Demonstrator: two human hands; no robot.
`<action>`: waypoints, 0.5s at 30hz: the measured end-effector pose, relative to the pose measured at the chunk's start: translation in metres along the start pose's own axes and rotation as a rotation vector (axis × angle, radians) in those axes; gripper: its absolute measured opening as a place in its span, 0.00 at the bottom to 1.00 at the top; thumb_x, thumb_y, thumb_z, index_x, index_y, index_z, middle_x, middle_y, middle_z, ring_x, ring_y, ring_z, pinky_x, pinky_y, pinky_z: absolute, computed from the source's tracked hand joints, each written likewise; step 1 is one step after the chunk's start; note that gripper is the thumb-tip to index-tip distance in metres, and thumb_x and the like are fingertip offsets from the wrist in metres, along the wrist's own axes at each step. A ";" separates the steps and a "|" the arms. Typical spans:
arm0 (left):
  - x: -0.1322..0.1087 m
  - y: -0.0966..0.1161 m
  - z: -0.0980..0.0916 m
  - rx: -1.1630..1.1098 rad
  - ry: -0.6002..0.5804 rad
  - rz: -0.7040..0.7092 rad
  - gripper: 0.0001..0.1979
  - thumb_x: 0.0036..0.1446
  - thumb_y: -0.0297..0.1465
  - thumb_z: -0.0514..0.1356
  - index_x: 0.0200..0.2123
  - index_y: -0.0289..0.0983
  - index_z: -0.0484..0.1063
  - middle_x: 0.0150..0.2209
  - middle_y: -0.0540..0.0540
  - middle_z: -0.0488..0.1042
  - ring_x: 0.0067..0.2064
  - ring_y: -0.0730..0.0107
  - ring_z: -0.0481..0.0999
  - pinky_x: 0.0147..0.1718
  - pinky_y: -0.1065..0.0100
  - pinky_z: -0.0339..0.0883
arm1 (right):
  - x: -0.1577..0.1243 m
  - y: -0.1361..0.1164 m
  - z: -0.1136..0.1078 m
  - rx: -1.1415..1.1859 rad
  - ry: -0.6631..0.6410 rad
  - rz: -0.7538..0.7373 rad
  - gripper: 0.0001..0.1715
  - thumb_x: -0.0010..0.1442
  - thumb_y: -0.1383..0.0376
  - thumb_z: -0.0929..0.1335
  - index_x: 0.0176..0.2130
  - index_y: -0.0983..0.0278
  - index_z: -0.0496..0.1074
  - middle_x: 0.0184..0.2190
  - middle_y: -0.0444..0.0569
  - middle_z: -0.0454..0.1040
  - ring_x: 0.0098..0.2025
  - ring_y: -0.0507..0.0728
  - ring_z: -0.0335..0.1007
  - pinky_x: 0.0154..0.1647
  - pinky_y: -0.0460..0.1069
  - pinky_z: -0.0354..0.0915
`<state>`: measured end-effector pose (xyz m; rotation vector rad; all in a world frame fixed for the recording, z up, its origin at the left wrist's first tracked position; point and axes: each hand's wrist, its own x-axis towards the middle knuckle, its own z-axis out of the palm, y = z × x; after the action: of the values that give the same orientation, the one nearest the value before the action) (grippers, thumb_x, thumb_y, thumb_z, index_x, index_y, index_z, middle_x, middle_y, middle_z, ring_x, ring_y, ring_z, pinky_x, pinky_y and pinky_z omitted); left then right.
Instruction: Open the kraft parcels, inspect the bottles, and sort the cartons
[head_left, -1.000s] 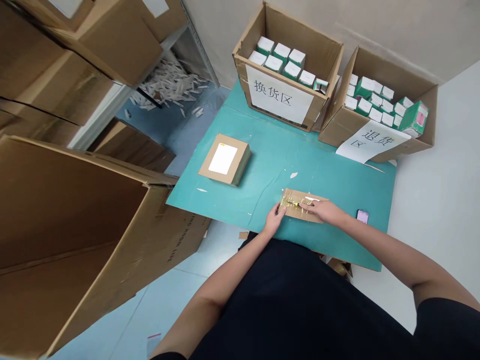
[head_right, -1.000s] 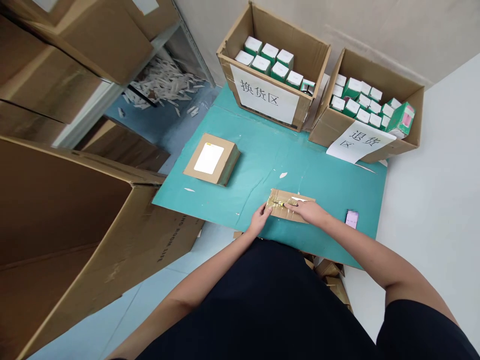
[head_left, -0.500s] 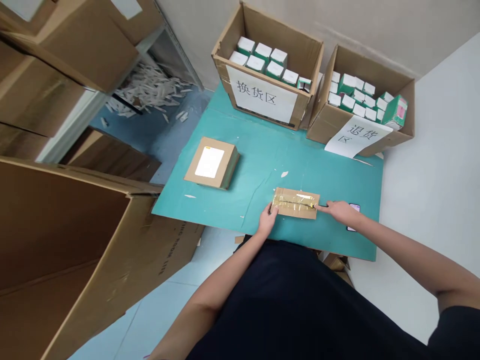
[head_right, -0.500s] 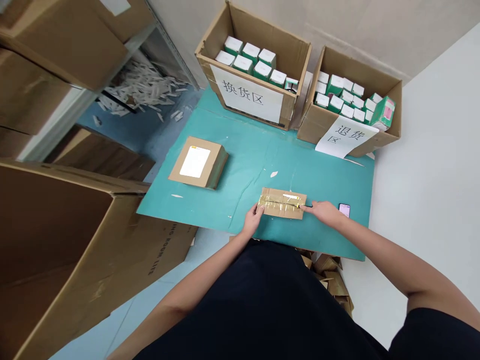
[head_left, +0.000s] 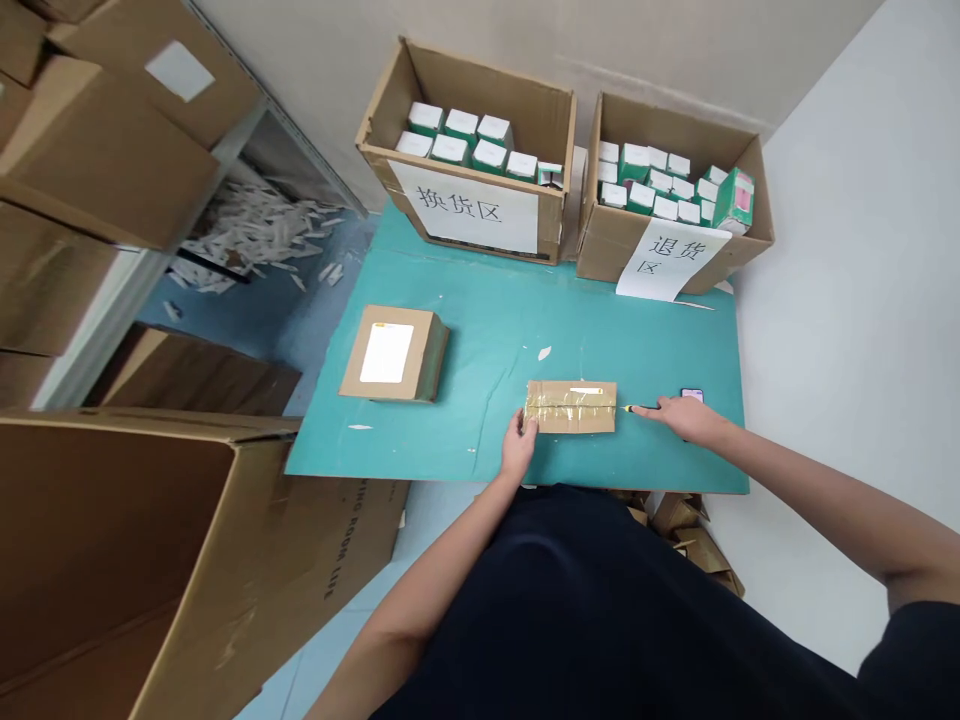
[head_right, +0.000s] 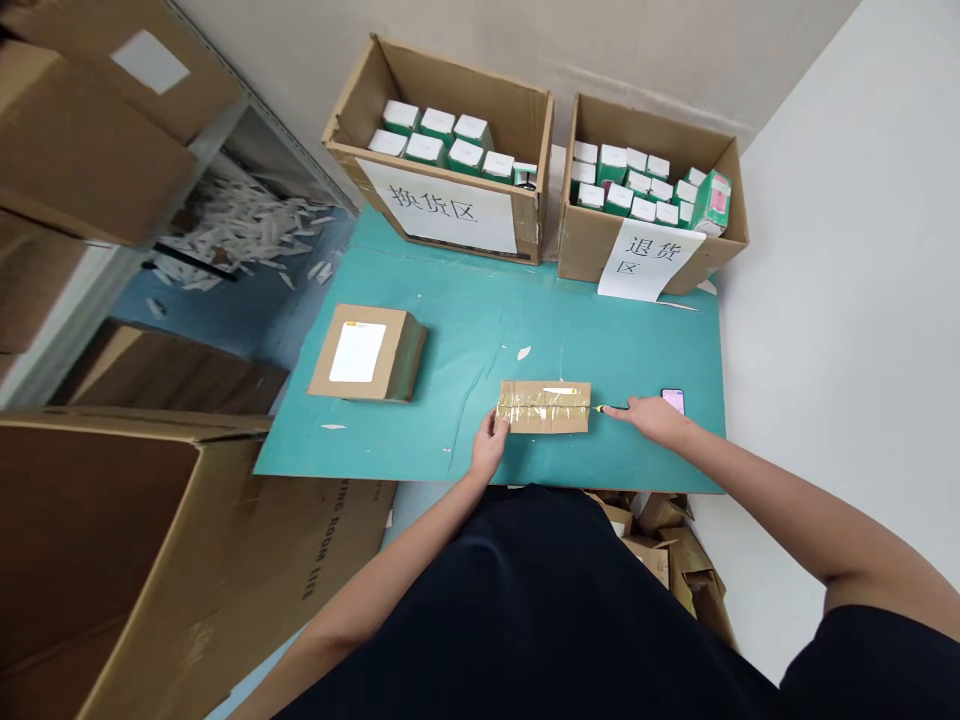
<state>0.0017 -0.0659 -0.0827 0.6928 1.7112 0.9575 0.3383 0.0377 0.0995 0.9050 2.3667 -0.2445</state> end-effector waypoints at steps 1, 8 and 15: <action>0.001 -0.001 -0.001 0.019 -0.005 -0.009 0.29 0.64 0.39 0.59 0.66 0.36 0.63 0.63 0.36 0.71 0.63 0.55 0.72 0.62 0.58 0.65 | -0.003 -0.002 0.003 -0.001 0.003 0.010 0.46 0.61 0.78 0.62 0.69 0.43 0.59 0.37 0.48 0.74 0.25 0.50 0.67 0.29 0.46 0.52; 0.013 0.006 -0.012 0.263 -0.084 0.102 0.37 0.63 0.40 0.60 0.72 0.40 0.53 0.69 0.35 0.62 0.67 0.49 0.67 0.64 0.51 0.63 | -0.038 -0.003 0.021 0.032 0.017 0.092 0.49 0.58 0.80 0.61 0.70 0.44 0.59 0.38 0.48 0.76 0.27 0.52 0.70 0.29 0.45 0.55; 0.026 0.044 -0.020 0.762 -0.317 0.637 0.32 0.64 0.37 0.58 0.70 0.39 0.59 0.75 0.36 0.50 0.75 0.47 0.47 0.71 0.45 0.47 | -0.077 -0.005 0.047 0.578 0.228 0.429 0.34 0.69 0.63 0.62 0.71 0.48 0.58 0.55 0.49 0.78 0.52 0.61 0.77 0.44 0.50 0.70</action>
<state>-0.0254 -0.0280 -0.0545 1.8637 1.5641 0.5170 0.4025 -0.0258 0.1061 1.7624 2.2549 -0.7014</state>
